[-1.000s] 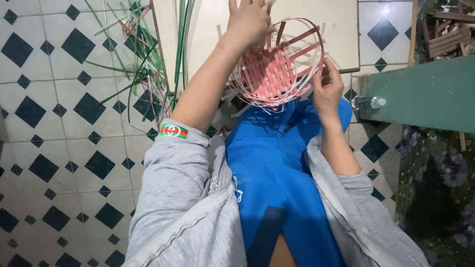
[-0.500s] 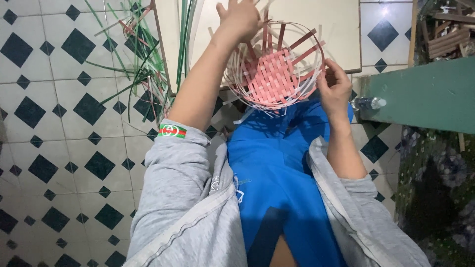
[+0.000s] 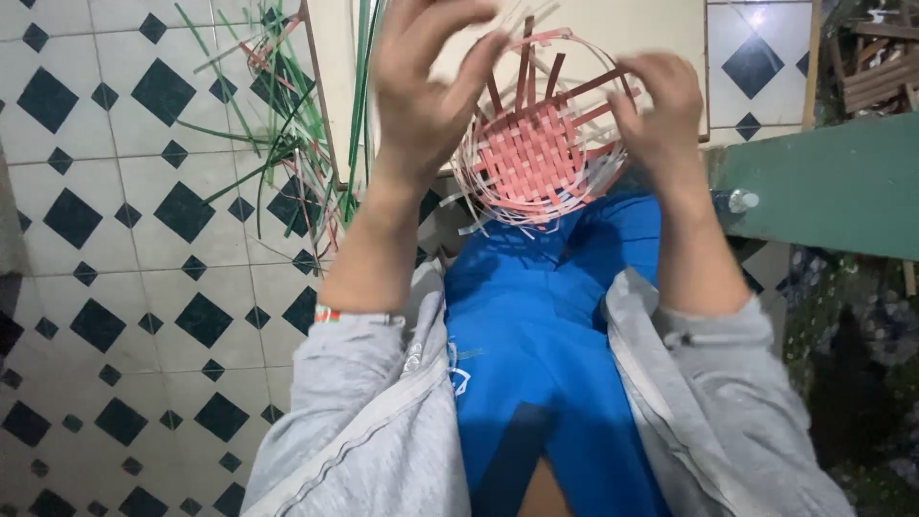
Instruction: The person weaves a basket by hand, interlacing pink and white plastic strips through a brown frame. The person sits on the floor and repeatedly threads the strips to build up the basket walls.
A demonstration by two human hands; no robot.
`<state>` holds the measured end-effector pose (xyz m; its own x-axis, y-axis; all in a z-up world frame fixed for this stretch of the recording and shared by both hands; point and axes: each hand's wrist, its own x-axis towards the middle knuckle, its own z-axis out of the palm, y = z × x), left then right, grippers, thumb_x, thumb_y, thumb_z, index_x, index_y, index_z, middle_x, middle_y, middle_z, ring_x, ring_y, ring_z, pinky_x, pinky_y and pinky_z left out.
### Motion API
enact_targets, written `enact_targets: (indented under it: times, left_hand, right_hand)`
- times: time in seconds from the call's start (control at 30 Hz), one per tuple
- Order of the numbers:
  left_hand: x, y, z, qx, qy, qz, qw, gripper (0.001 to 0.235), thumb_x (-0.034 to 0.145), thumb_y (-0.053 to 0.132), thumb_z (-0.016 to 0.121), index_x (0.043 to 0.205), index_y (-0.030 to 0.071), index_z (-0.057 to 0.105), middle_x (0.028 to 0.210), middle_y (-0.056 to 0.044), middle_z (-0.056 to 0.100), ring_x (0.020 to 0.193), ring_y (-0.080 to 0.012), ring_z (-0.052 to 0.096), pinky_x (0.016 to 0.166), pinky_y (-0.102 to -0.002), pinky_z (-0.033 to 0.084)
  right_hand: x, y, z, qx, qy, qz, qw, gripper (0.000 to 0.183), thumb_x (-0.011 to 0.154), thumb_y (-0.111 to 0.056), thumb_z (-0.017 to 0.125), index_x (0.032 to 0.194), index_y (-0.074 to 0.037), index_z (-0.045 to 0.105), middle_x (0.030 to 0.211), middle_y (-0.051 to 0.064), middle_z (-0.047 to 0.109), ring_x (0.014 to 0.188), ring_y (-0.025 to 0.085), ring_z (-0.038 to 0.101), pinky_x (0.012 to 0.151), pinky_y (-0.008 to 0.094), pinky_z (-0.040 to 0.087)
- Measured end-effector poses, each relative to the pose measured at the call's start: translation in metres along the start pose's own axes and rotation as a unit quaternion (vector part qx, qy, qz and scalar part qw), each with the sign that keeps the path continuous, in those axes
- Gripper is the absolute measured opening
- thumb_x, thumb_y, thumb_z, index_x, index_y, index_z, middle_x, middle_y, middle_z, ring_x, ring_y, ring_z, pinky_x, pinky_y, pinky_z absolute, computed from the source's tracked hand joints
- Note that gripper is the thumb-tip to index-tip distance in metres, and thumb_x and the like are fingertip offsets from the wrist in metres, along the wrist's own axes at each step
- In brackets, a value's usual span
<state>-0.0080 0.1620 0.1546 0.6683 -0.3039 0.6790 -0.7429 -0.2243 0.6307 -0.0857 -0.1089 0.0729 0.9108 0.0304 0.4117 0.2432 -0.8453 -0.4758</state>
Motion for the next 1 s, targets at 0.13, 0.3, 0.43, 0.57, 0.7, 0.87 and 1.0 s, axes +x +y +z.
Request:
enact_targets:
  times: [0.13, 0.3, 0.43, 0.57, 0.7, 0.87, 1.0]
  left_hand:
    - [-0.048, -0.026, -0.001, 0.001, 0.046, -0.201, 0.979, 0.022, 0.095, 0.029, 0.063, 0.106, 0.011, 0.062, 0.118, -0.008, 0.060, 0.097, -0.0190, 0.064, 0.077, -0.030, 0.056]
    - [-0.047, -0.035, 0.003, -0.012, -0.205, -0.473, 0.857, 0.089, 0.080, 0.043, 0.077, 0.148, 0.013, 0.029, 0.154, -0.014, 0.035, 0.135, -0.0344, 0.044, 0.106, -0.052, 0.041]
    - [-0.054, -0.055, 0.029, -0.037, -0.221, -0.479, 0.849, 0.063, 0.087, 0.001, 0.061, 0.144, 0.010, 0.036, 0.125, -0.015, 0.063, 0.101, -0.0227, 0.072, 0.083, -0.037, 0.068]
    - [-0.046, -0.121, 0.047, 0.023, -0.197, -0.360, 0.911, 0.048, 0.084, -0.002, 0.061, 0.129, 0.012, 0.057, 0.122, -0.010, 0.068, 0.103, -0.0210, 0.070, 0.091, -0.037, 0.056]
    - [-0.024, -0.112, 0.058, 0.296, -0.234, -0.182, 0.908, 0.059, 0.070, 0.004, 0.071, 0.126, 0.015, 0.056, 0.112, -0.018, 0.062, 0.098, -0.0385, 0.061, 0.067, -0.051, 0.052]
    - [-0.054, 0.018, 0.064, 0.255, -0.159, -0.006, 0.954, 0.046, 0.073, -0.002, 0.081, 0.113, 0.008, 0.060, 0.128, -0.018, 0.049, 0.111, -0.0371, 0.054, 0.050, -0.038, 0.060]
    - [-0.085, 0.034, 0.072, 0.206, -0.352, -0.068, 0.910, 0.086, 0.075, 0.065, 0.073, 0.137, 0.014, 0.044, 0.139, -0.019, 0.048, 0.130, -0.0408, 0.045, 0.109, -0.060, 0.030]
  right_hand:
    - [0.052, 0.013, 0.039, -0.083, -0.105, -0.091, 0.987, 0.031, 0.089, -0.010, 0.081, 0.118, -0.001, 0.072, 0.112, 0.016, 0.069, 0.101, 0.034, 0.059, 0.083, 0.045, 0.044]
    - [0.083, -0.001, 0.072, -0.087, -0.229, 0.047, 0.968, 0.025, 0.088, -0.011, 0.073, 0.113, -0.008, 0.073, 0.108, 0.011, 0.071, 0.099, 0.029, 0.064, 0.090, 0.048, 0.043]
    - [0.066, 0.054, 0.100, -0.060, -0.141, -0.035, 0.988, 0.019, 0.080, -0.004, 0.065, 0.092, -0.013, 0.077, 0.087, 0.005, 0.069, 0.081, 0.027, 0.064, 0.072, 0.045, 0.044]
    - [0.058, 0.065, 0.085, 0.011, -0.136, -0.038, 0.990, 0.021, 0.082, 0.000, 0.066, 0.100, -0.006, 0.075, 0.095, 0.012, 0.064, 0.086, 0.032, 0.061, 0.069, 0.041, 0.046]
    - [0.046, 0.068, 0.084, 0.049, -0.126, 0.003, 0.991, 0.015, 0.086, -0.001, 0.074, 0.100, -0.004, 0.074, 0.092, 0.012, 0.067, 0.079, 0.027, 0.064, 0.069, 0.038, 0.048]
    - [0.038, 0.050, 0.070, 0.070, -0.082, 0.038, 0.993, 0.009, 0.087, 0.000, 0.067, 0.094, 0.000, 0.073, 0.089, 0.013, 0.072, 0.077, 0.023, 0.066, 0.066, 0.034, 0.051]
    - [0.050, 0.048, 0.053, 0.067, -0.051, 0.070, 0.994, 0.019, 0.085, 0.005, 0.059, 0.099, 0.000, 0.070, 0.083, 0.010, 0.068, 0.073, 0.019, 0.061, 0.065, 0.032, 0.049]
